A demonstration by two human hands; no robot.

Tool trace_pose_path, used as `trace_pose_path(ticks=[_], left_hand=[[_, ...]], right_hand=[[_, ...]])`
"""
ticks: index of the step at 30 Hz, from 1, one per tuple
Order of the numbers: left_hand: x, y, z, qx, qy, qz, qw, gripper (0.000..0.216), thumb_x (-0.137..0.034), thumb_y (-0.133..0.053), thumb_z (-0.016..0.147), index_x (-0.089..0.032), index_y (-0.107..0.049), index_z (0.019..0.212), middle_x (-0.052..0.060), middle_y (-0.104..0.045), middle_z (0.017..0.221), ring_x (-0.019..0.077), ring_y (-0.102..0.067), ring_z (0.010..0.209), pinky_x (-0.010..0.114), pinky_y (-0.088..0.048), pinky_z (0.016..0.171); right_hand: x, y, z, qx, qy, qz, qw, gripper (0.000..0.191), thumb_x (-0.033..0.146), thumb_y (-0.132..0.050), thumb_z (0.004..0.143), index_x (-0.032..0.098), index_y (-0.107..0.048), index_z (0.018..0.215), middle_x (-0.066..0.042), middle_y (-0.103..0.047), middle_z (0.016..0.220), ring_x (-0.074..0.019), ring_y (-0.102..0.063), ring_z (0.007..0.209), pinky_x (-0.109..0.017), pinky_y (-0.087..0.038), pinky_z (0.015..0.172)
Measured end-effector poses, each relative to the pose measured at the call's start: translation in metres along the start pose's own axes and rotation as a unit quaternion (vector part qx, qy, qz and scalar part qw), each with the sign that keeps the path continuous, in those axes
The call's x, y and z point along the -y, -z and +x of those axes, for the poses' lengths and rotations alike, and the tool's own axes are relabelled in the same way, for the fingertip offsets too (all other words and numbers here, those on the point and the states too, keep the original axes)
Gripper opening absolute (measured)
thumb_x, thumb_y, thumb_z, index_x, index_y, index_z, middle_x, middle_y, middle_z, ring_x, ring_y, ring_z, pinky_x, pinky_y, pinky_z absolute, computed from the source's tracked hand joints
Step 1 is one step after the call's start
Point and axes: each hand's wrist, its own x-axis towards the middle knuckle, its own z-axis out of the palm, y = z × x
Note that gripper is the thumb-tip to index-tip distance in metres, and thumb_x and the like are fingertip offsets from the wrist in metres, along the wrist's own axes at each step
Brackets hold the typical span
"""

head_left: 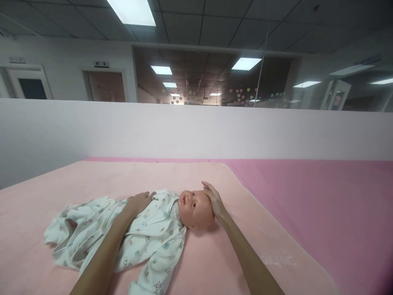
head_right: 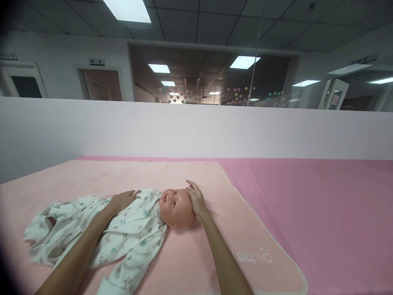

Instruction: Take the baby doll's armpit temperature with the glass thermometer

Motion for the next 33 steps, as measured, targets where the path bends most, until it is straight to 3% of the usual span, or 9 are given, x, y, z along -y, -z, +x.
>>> trace_pose_path(ticks=[4, 8, 21, 24, 28, 30, 33], left_hand=[[0.0, 0.0, 0.0, 0.003, 0.012, -0.018, 1.0, 0.052, -0.05, -0.022, 0.082, -0.021, -0.062, 0.097, 0.01, -0.064, 0.106, 0.0313, -0.056, 0.101, 0.04, -0.038, 0.08], [0.0, -0.001, 0.001, -0.002, 0.008, -0.014, 1.0, 0.049, -0.048, -0.023, 0.082, -0.023, -0.061, 0.101, 0.009, -0.064, 0.108, 0.0306, -0.055, 0.102, 0.04, -0.037, 0.08], [-0.001, 0.001, -0.001, 0.008, 0.003, -0.013, 1.0, 0.051, -0.048, -0.021, 0.083, -0.023, -0.059, 0.105, 0.011, -0.063, 0.109, 0.0313, -0.055, 0.102, 0.043, -0.036, 0.083], [-0.002, 0.002, -0.002, 0.003, 0.003, -0.021, 1.0, 0.05, -0.048, -0.021, 0.083, -0.023, -0.059, 0.106, 0.01, -0.063, 0.109, 0.0306, -0.055, 0.102, 0.042, -0.036, 0.084], [-0.002, 0.002, -0.002, 0.004, 0.006, -0.021, 1.0, 0.05, -0.048, -0.022, 0.083, -0.023, -0.059, 0.105, 0.011, -0.063, 0.109, 0.0307, -0.055, 0.102, 0.042, -0.035, 0.084], [-0.002, 0.002, -0.002, 0.003, 0.007, -0.021, 1.0, 0.049, -0.048, -0.023, 0.082, -0.023, -0.059, 0.105, 0.01, -0.063, 0.109, 0.0304, -0.055, 0.102, 0.041, -0.036, 0.084], [-0.002, 0.002, -0.002, -0.001, 0.011, -0.027, 1.0, 0.049, -0.048, -0.022, 0.082, -0.024, -0.059, 0.104, 0.009, -0.063, 0.11, 0.03, -0.055, 0.102, 0.041, -0.036, 0.083]], right_hand=[[0.003, 0.0, -0.001, 0.043, 0.013, -0.006, 0.999, 0.031, 0.04, -0.053, 0.073, 0.019, -0.067, 0.091, -0.006, -0.062, 0.107, -0.0218, -0.052, 0.103, -0.033, -0.037, 0.091], [0.004, -0.001, 0.0, 0.07, 0.022, -0.003, 0.997, 0.031, 0.042, -0.053, 0.072, 0.017, -0.068, 0.079, -0.006, -0.067, 0.09, -0.0213, -0.057, 0.088, -0.032, -0.042, 0.082], [-0.001, 0.0, 0.002, 0.069, 0.019, -0.004, 0.997, 0.031, 0.042, -0.053, 0.072, 0.017, -0.068, 0.083, -0.005, -0.066, 0.094, -0.0217, -0.057, 0.091, -0.033, -0.04, 0.086], [-0.004, 0.0, 0.002, 0.036, 0.016, -0.004, 0.999, 0.035, 0.041, -0.056, 0.071, 0.02, -0.065, 0.099, -0.005, -0.061, 0.11, -0.022, -0.051, 0.106, -0.033, -0.035, 0.094], [-0.007, 0.0, 0.003, -0.008, 0.007, 0.008, 1.0, 0.052, 0.041, -0.058, 0.071, 0.027, -0.051, 0.12, -0.003, -0.041, 0.135, -0.0203, -0.041, 0.12, -0.033, -0.031, 0.099], [-0.005, 0.0, 0.002, 0.002, 0.006, 0.003, 1.0, 0.049, 0.043, -0.057, 0.071, 0.025, -0.055, 0.116, -0.003, -0.045, 0.132, -0.0211, -0.043, 0.117, -0.033, -0.032, 0.098], [-0.001, 0.001, 0.002, 0.064, 0.0, -0.002, 0.998, 0.037, 0.045, -0.054, 0.072, 0.019, -0.067, 0.094, -0.006, -0.062, 0.108, -0.0226, -0.053, 0.101, -0.034, -0.038, 0.091]])
